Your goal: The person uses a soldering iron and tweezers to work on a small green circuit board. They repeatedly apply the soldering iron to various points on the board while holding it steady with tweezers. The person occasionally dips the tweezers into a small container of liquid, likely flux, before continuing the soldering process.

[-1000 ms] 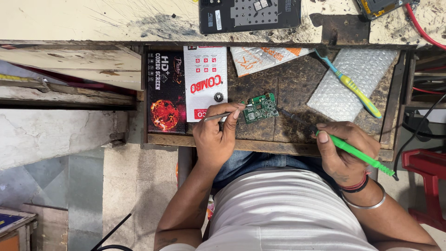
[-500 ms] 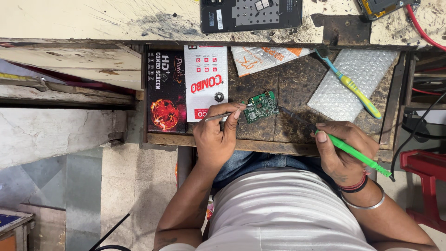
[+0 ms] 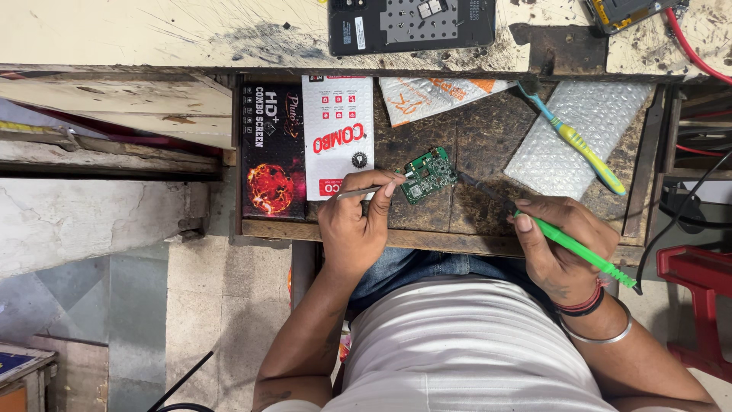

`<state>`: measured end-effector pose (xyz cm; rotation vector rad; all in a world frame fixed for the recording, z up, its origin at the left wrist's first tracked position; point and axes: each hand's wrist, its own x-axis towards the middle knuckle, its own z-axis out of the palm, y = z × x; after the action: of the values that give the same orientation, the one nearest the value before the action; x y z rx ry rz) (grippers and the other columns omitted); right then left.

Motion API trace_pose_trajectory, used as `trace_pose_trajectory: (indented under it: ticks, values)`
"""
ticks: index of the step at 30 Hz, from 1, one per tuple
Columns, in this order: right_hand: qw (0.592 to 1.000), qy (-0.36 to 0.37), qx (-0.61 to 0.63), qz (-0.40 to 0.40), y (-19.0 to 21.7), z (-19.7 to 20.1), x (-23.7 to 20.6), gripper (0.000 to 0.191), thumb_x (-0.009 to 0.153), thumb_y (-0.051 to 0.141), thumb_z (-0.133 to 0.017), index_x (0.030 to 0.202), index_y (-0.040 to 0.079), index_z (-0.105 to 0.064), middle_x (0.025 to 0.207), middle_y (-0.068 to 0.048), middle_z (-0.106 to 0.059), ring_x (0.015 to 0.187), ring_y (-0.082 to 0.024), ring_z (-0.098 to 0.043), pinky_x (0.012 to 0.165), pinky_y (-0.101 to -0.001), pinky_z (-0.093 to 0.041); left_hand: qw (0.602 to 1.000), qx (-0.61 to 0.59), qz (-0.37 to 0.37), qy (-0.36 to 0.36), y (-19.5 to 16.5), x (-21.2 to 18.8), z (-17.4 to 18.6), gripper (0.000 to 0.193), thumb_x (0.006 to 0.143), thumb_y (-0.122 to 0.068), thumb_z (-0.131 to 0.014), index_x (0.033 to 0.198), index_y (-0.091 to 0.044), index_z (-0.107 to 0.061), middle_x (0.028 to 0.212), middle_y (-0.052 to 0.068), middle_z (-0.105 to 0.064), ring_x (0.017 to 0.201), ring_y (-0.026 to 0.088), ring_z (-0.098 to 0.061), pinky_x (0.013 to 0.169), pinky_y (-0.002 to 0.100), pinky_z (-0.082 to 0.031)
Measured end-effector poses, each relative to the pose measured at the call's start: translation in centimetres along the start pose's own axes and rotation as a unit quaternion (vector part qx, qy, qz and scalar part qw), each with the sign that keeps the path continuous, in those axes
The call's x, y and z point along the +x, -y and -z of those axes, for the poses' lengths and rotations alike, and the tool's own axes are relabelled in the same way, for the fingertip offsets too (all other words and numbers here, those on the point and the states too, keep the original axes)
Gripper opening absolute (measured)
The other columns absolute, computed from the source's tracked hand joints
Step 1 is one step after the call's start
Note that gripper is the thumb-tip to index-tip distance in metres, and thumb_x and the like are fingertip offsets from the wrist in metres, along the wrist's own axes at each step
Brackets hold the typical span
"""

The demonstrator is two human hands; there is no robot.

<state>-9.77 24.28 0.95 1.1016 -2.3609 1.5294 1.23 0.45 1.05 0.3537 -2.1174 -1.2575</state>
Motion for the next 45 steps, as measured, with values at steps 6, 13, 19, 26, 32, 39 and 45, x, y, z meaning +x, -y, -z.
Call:
trace_pose_trajectory:
  ticks: [6,13,19,26,32,39,45]
  values:
    - [1.0,0.027,-0.014,-0.007,0.4,0.1,0.5,0.009,0.099,0.0,-0.075,0.105,-0.004,-0.069,0.101,-0.017,-0.074,0.085,-0.023,-0.075,0.078,-0.0281,-0.059,1.0,-0.013,-0.017,0.005,-0.1,0.1,0.0,0.008,0.106,-0.008,-0.066,0.106,-0.002,-0.06,0.102,0.008,-0.076,0.092,0.017,-0.078,0.078,0.029,-0.062]
    - [0.999,0.04,-0.021,-0.005,0.6,0.1,1.0,0.011,0.097,0.002,-0.076,0.105,-0.003,-0.07,0.101,-0.017,-0.074,0.087,-0.024,-0.075,0.078,-0.0281,-0.058,1.0,-0.017,-0.018,0.018,-0.1,0.2,0.1,0.008,0.106,-0.009,-0.066,0.106,-0.003,-0.061,0.102,0.008,-0.077,0.09,0.016,-0.078,0.076,0.028,-0.061]
    - [0.999,0.045,-0.014,-0.008,0.6,0.1,1.0,0.012,0.097,0.004,-0.077,0.105,-0.003,-0.07,0.102,-0.016,-0.074,0.087,-0.023,-0.075,0.079,-0.0276,-0.058,0.999,-0.012,-0.017,0.028,0.1,0.1,0.1,0.008,0.106,-0.01,-0.066,0.106,-0.003,-0.061,0.101,0.008,-0.077,0.088,0.015,-0.078,0.075,0.028,-0.062]
    - [0.999,0.041,0.0,-0.011,0.4,0.0,1.1,0.013,0.097,0.003,-0.077,0.107,-0.003,-0.071,0.104,-0.017,-0.075,0.089,-0.022,-0.075,0.08,-0.027,-0.058,0.999,-0.013,-0.025,0.033,0.4,0.0,0.1,0.009,0.106,-0.011,-0.066,0.105,-0.003,-0.061,0.102,0.009,-0.077,0.089,0.015,-0.078,0.074,0.027,-0.062]
    - [0.999,0.045,-0.006,-0.007,0.3,0.0,1.2,0.014,0.097,0.004,-0.077,0.109,-0.003,-0.072,0.104,-0.016,-0.075,0.09,-0.023,-0.075,0.081,-0.0269,-0.058,0.999,-0.015,-0.023,0.04,0.4,0.0,0.2,0.009,0.105,-0.01,-0.066,0.106,-0.003,-0.062,0.103,0.009,-0.077,0.088,0.015,-0.078,0.073,0.027,-0.062]
    - [0.999,0.045,-0.007,-0.009,0.3,0.0,1.3,0.014,0.098,0.004,-0.077,0.109,-0.003,-0.072,0.105,-0.016,-0.075,0.09,-0.023,-0.075,0.081,-0.027,-0.058,0.999,-0.008,-0.02,0.039,0.4,0.1,0.2,0.008,0.105,-0.011,-0.066,0.106,-0.003,-0.062,0.102,0.008,-0.077,0.089,0.016,-0.078,0.073,0.027,-0.062]
    - [0.999,0.039,-0.006,-0.007,0.3,0.0,1.1,0.012,0.098,0.003,-0.076,0.107,-0.003,-0.071,0.103,-0.016,-0.074,0.088,-0.023,-0.075,0.08,-0.0274,-0.058,0.999,-0.011,-0.016,0.034,0.3,0.0,0.1,0.008,0.105,-0.01,-0.067,0.106,-0.003,-0.062,0.102,0.008,-0.077,0.089,0.016,-0.078,0.074,0.028,-0.062]
